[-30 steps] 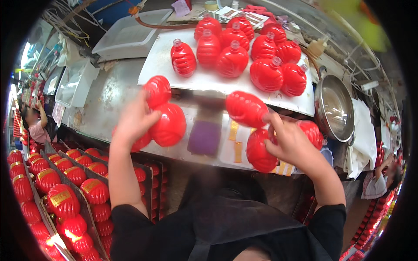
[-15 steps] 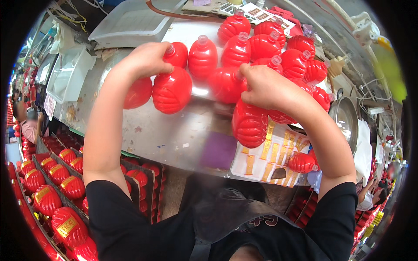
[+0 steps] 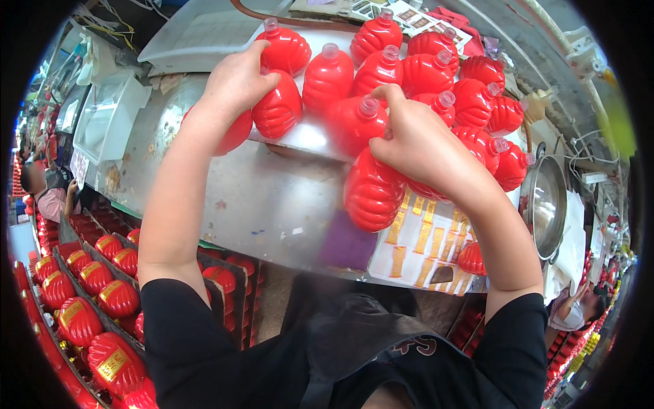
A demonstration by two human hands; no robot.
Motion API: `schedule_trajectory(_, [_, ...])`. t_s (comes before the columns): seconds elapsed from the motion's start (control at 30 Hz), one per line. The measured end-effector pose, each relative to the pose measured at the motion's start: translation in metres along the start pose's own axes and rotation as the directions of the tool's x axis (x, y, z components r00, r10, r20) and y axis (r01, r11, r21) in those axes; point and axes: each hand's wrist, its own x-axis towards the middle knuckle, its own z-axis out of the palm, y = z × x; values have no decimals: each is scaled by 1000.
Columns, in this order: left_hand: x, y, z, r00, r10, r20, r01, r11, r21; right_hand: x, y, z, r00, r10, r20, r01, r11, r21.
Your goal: The person repeatedly picks up red plastic bottles, applies a gold label to each bottle, smooths the label, and places the labeled bottles into a cardboard tray. The person handles the bottles one at a time throughout the clip.
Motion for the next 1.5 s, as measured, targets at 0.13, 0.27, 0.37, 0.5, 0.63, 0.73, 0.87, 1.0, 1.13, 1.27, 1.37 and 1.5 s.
schedule_trajectory(0.13, [-6, -6, 6, 993, -105, -57, 97, 985, -140, -28, -17, 5, 996, -90, 23, 88, 993, 77])
schedule_trajectory(0.27, [-36, -23, -4, 927, -350, -137, 278, 884, -376, -35, -34, 42, 993, -117, 20, 111, 975, 193])
schedule_trajectory(0.37, [-72, -38, 3, 853, -502, -143, 332, 733, -594, -21, -40, 82, 993, -114, -20, 116, 958, 263])
schedule_trajectory(0.5, [-96, -61, 40, 740, -649, -177, 353, 599, -719, 4, -44, 137, 998, -21, 61, -3, 931, 366])
schedule_trajectory(0.63, [-100, -82, 78, 707, -658, -262, 254, 581, -773, 25, -44, 192, 998, 60, -12, -49, 893, 448])
schedule_trajectory(0.73, [-98, -89, 103, 679, -691, -247, 216, 509, -833, 31, -44, 220, 998, 57, -25, -38, 877, 479])
schedule_trajectory(0.87, [-105, -107, 130, 672, -708, -216, 217, 467, -857, 23, -36, 239, 958, 4, -286, 168, 802, 573])
schedule_trajectory(1.0, [-120, -128, 140, 714, -670, -202, 168, 445, -880, 13, -17, 243, 973, -51, -226, 178, 789, 588])
schedule_trajectory(1.13, [-144, -113, 127, 618, -754, -221, 325, 501, -802, -3, -7, 233, 900, -253, -356, 381, 852, 359])
schedule_trajectory(1.27, [-170, -46, 108, 595, -611, -522, 278, 766, -580, -63, 3, 206, 756, -358, -548, 538, 817, 208])
schedule_trajectory(1.37, [-184, 26, 123, 687, -446, -574, 117, 847, -518, -129, 27, 188, 820, -348, -455, 508, 809, 297])
schedule_trajectory(1.5, [-212, 145, 151, 735, 353, -579, -457, 889, -38, -254, 76, 191, 927, -231, -296, 337, 861, 382])
